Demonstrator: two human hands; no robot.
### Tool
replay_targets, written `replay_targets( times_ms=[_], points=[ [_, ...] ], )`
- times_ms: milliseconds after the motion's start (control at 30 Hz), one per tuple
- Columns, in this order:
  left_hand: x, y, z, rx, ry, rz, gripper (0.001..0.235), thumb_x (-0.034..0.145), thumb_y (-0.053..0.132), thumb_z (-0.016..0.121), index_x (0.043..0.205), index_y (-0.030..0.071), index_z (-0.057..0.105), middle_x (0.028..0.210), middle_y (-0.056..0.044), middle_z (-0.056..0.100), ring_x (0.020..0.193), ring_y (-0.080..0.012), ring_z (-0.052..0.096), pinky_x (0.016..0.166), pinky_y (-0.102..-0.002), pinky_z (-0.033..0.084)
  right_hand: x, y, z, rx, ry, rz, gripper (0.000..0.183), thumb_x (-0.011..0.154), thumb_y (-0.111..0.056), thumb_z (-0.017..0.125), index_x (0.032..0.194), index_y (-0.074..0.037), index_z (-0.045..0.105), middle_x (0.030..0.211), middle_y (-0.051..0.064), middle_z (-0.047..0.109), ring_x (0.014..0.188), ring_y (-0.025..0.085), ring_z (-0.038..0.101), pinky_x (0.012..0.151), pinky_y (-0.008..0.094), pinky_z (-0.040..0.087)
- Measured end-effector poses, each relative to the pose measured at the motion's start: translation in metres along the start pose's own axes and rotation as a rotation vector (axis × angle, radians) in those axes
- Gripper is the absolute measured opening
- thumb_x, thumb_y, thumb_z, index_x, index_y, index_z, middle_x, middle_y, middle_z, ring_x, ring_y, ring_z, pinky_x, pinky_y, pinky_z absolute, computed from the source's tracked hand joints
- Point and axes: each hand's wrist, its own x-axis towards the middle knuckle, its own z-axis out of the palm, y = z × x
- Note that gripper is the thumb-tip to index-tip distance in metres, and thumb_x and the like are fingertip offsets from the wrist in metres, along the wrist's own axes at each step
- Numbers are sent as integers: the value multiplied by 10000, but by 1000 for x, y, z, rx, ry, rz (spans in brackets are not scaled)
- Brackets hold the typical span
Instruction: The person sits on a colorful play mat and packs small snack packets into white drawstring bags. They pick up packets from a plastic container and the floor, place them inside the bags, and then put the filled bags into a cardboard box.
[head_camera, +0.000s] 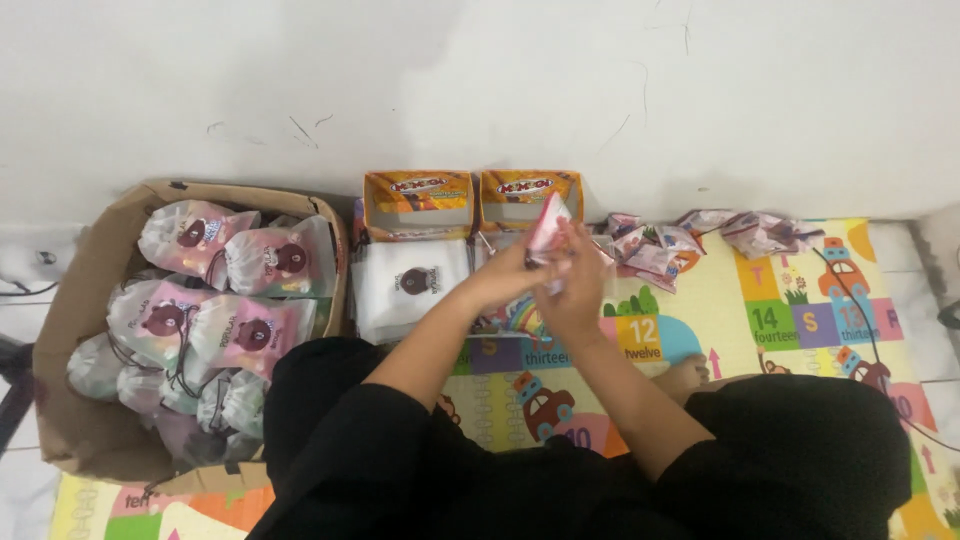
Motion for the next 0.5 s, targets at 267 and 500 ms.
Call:
replay_targets(
  times_ms=[267, 500],
  points=[
    [4, -9, -13, -672, 524, 13, 747, 939, 486, 643, 1381, -105, 527, 1255, -377, 615, 1127, -483, 648, 887, -529, 576, 20, -47, -21, 518, 9, 555, 704, 1005, -337, 641, 1555, -104, 269, 1565, 191, 282, 1425, 452, 363, 1106, 659, 397],
    [8, -24, -12, -714, 439, -2, 778, 931, 592, 609, 1364, -53, 565, 1267, -282, 653, 1117, -407, 682, 892, -504, 596, 32, -43, -19, 961, 57, 1051, 128, 929, -111, 780, 1029, -63, 717, 901, 36, 717, 800, 110, 706, 728, 290, 604]
  ],
)
